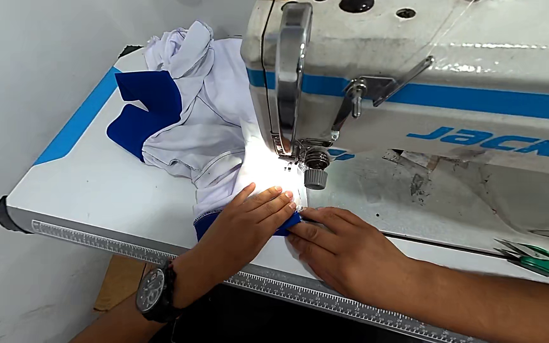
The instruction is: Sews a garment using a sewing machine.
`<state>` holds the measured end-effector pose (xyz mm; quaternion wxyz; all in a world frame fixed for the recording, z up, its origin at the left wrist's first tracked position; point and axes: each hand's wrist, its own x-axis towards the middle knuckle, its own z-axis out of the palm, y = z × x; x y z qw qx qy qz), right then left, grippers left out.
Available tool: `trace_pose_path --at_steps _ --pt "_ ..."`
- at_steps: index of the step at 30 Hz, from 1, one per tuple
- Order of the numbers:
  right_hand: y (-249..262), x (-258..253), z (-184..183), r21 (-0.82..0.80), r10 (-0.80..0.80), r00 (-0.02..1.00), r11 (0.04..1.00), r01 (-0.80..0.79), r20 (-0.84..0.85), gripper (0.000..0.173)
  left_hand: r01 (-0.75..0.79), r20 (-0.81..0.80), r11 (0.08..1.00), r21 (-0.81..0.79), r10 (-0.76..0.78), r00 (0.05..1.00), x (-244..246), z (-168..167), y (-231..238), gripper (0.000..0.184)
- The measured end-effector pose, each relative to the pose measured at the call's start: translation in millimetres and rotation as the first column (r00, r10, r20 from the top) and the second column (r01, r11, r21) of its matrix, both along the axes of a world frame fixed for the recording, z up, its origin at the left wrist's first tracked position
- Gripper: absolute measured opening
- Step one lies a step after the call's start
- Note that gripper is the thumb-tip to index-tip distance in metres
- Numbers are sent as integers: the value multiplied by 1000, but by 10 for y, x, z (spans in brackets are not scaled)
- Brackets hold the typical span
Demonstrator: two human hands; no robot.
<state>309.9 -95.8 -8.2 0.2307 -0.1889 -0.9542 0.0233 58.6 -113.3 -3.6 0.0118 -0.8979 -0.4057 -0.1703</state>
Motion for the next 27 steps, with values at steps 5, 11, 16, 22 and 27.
trace_pose_path --at_steps 5,11,16,22,27 --pt "317 -24 53 -125 -122 976 987 100 -183 24 -4 74 999 -48 8 997 -8 21 12 34" --pt "483 -67 17 -171 -101 995 981 95 -25 35 15 171 997 -72 -3 985 -71 46 25 28" --pt "426 -35 7 -141 -85 996 987 79 -34 33 28 198 1000 2 -28 980 -115 30 -2 23" --pt "421 -57 13 -132 -80 995 989 71 -67 33 87 203 993 80 -101 974 -171 52 -7 21" --pt "445 -133 24 -120 -11 995 993 -1 -103 26 141 225 989 -37 -129 966 -226 79 57 23"
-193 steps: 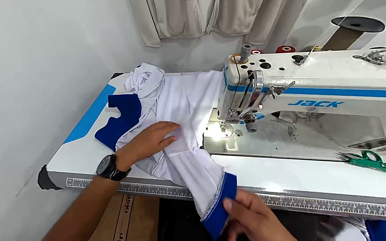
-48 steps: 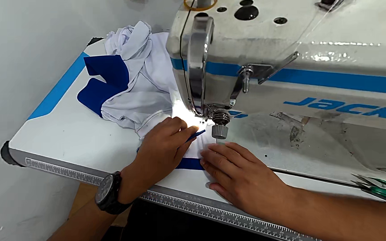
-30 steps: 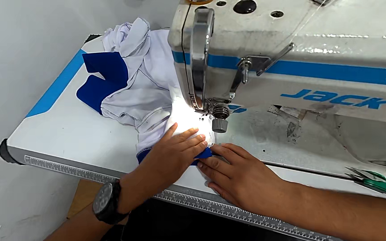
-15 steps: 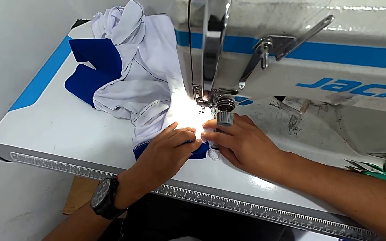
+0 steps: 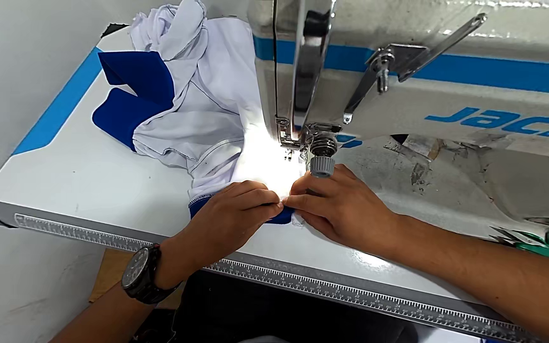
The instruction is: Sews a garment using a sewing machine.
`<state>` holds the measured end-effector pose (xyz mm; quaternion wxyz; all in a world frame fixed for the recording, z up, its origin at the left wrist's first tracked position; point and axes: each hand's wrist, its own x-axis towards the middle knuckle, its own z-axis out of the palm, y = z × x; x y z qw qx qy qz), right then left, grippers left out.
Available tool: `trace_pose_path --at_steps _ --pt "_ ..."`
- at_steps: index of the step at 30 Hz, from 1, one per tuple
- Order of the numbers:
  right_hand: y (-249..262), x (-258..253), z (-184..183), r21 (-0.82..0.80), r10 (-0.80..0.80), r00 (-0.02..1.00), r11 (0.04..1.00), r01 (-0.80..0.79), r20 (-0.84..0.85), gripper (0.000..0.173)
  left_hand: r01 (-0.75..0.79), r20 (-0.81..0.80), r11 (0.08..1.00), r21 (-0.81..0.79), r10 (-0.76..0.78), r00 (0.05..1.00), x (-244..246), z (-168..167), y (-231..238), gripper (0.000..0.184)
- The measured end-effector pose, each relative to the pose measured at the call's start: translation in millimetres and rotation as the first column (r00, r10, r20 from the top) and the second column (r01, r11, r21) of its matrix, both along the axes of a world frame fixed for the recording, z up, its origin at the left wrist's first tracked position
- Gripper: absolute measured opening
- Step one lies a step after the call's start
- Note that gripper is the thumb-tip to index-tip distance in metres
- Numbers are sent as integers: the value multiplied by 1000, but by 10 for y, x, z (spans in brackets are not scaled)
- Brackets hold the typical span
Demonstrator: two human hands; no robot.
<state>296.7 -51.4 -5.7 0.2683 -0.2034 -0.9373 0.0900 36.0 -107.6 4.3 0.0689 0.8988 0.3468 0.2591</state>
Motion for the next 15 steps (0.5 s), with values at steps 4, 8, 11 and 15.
trace_pose_path --at_steps 4,8,11,15 --pt "-40 -34 20 21 -32 999 999 33 -44 23 27 -79 1000 10 -27 997 -8 60 46 23" --pt "-111 -66 37 43 -44 999 998 45 -15 22 149 -227 985 87 -126 966 -68 86 156 26" --pt "-166 -53 32 45 -32 999 998 32 11 21 256 -229 962 91 -230 946 -166 57 300 26" --pt "-215 8 -3 68 -16 997 998 10 81 26 355 -168 930 98 -336 927 -235 -17 453 25"
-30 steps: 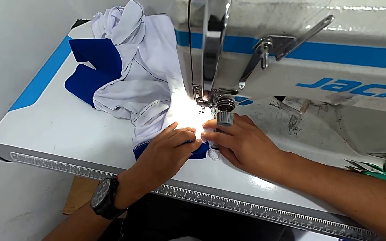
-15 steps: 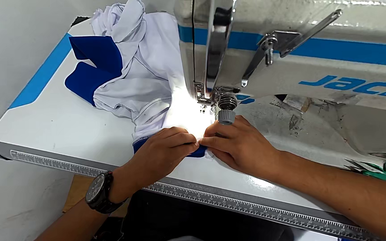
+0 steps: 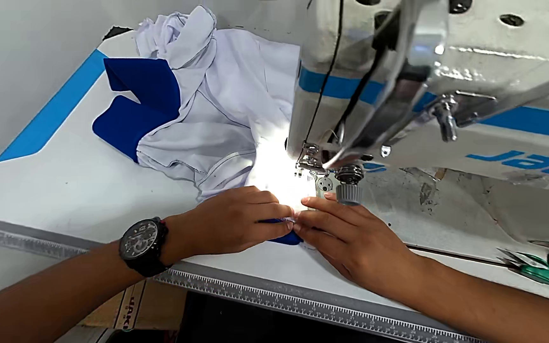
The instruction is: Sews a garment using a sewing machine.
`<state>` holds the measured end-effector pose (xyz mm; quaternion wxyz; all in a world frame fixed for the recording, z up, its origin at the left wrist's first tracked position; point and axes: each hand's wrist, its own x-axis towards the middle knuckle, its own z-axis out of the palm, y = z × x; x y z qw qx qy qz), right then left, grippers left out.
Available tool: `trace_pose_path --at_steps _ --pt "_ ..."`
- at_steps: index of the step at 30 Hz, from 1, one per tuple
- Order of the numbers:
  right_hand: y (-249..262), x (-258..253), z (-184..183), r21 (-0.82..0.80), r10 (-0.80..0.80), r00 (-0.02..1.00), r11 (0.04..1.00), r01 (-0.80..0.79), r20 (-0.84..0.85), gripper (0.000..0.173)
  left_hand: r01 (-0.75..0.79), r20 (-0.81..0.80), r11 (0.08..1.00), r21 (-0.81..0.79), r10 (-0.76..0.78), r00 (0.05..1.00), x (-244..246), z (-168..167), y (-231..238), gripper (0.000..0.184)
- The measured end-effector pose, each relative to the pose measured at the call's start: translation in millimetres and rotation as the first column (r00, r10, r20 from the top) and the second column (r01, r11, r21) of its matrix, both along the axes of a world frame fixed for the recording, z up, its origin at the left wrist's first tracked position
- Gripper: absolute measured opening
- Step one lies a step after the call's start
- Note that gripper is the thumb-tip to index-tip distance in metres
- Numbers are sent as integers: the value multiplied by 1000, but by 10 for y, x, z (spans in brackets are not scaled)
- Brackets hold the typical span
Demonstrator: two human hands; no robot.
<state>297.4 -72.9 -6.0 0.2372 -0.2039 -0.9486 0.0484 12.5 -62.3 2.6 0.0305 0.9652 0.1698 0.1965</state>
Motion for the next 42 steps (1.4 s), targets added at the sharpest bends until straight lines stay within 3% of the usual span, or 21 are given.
trace_pose_path --at_steps 7,12,16,24,27,31,35,40,42 --pt "141 -14 -2 -31 -11 1000 999 10 -16 27 199 87 979 30 -201 976 -35 -42 353 25" --pt "243 -13 -27 -66 -77 996 995 80 36 29 229 93 966 120 -240 966 -75 -82 591 24" --pt "231 -31 -44 -25 -156 986 987 158 66 30 50 13 977 206 -54 998 -21 10 408 26" --pt "24 -92 35 -23 -163 985 987 162 -62 27 -185 -25 975 119 189 982 213 31 175 18" --pt "26 -60 -27 -13 -185 983 983 185 -10 33 -351 7 936 -19 351 936 253 81 160 22" --pt "160 150 12 67 -253 967 965 254 -20 28 -486 82 846 -217 512 855 224 85 161 17" --pt "240 230 15 62 -234 969 969 239 -76 29 -447 115 832 -328 505 856 233 54 179 12" --pt "86 -56 -57 -27 -156 987 987 155 -44 32 -532 -25 830 -166 536 844 273 28 97 22" --pt "96 -78 -87 -23 -152 988 988 152 -33 32 -487 -5 851 -195 496 868 235 43 94 22"
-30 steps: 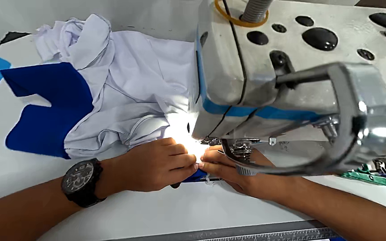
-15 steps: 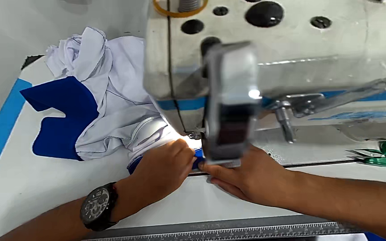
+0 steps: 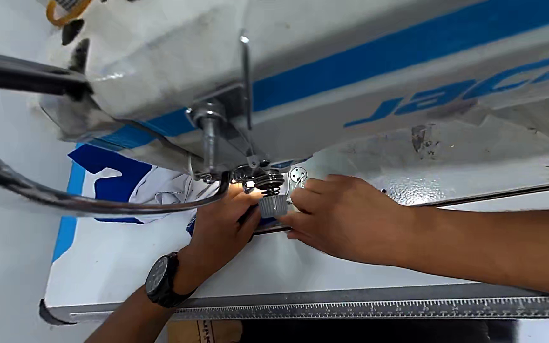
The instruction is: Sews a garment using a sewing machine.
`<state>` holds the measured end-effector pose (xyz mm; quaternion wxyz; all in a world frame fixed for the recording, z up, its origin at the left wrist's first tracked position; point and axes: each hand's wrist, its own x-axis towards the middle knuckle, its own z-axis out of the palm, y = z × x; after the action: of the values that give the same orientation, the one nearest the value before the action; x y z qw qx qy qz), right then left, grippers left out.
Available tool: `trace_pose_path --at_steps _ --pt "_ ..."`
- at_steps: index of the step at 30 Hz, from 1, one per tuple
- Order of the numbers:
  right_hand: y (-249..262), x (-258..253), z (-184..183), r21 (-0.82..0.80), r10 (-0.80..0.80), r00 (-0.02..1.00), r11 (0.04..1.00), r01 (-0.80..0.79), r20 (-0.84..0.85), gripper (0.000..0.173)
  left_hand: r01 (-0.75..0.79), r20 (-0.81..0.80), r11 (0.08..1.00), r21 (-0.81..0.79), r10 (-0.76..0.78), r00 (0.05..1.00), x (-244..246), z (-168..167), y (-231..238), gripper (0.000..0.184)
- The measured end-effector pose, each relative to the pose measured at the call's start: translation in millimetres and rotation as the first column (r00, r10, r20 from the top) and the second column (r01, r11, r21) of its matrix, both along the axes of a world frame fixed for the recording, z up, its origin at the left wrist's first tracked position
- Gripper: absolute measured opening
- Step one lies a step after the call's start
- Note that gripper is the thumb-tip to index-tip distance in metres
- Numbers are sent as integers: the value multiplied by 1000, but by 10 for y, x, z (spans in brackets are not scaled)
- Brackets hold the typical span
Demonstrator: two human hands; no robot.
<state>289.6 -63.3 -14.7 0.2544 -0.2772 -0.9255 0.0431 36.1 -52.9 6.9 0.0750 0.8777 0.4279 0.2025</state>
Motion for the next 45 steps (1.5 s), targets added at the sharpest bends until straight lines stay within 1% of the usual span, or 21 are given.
trace_pose_path --at_steps 3,7,9,11,15,20,24,28,32,38,42,45 --pt "-21 10 -35 11 -3 1000 1000 4 -19 31 7 133 998 -62 1 991 -76 25 7 13" --pt "-36 -8 -55 13 -24 999 1000 25 -31 31 -25 186 995 -95 43 982 -163 24 24 12" --pt "-24 -14 -59 19 -21 996 1000 23 -86 28 3 180 997 -81 12 984 -173 22 30 12" --pt "-7 -18 -69 21 -11 993 1000 14 -115 29 35 147 999 -33 -30 989 -159 25 39 14" --pt "26 13 -115 22 28 996 999 -27 -85 36 40 73 999 17 -41 997 -160 -19 53 16" --pt "29 11 -105 13 6 998 1000 -6 -60 41 39 44 999 3 -39 998 -134 1 64 13" --pt "29 17 -78 -11 -19 997 1000 19 -80 37 42 77 999 -31 -39 996 -160 -6 75 11" --pt "54 44 -52 -34 33 998 999 -35 -60 32 31 94 991 -128 -19 995 -175 -17 102 11" --pt "49 54 -38 -46 54 997 997 -56 -57 31 33 128 985 -172 -10 992 -182 -27 107 7" --pt "44 66 -54 -24 61 998 998 -62 -25 33 30 167 989 -143 -5 986 -205 -34 98 11" --pt "50 55 -88 -21 61 996 998 -62 -57 32 19 194 997 -81 -3 981 -187 7 66 8" --pt "59 56 -86 -17 63 996 998 -64 -63 31 36 184 997 -65 -24 983 -108 75 48 9"
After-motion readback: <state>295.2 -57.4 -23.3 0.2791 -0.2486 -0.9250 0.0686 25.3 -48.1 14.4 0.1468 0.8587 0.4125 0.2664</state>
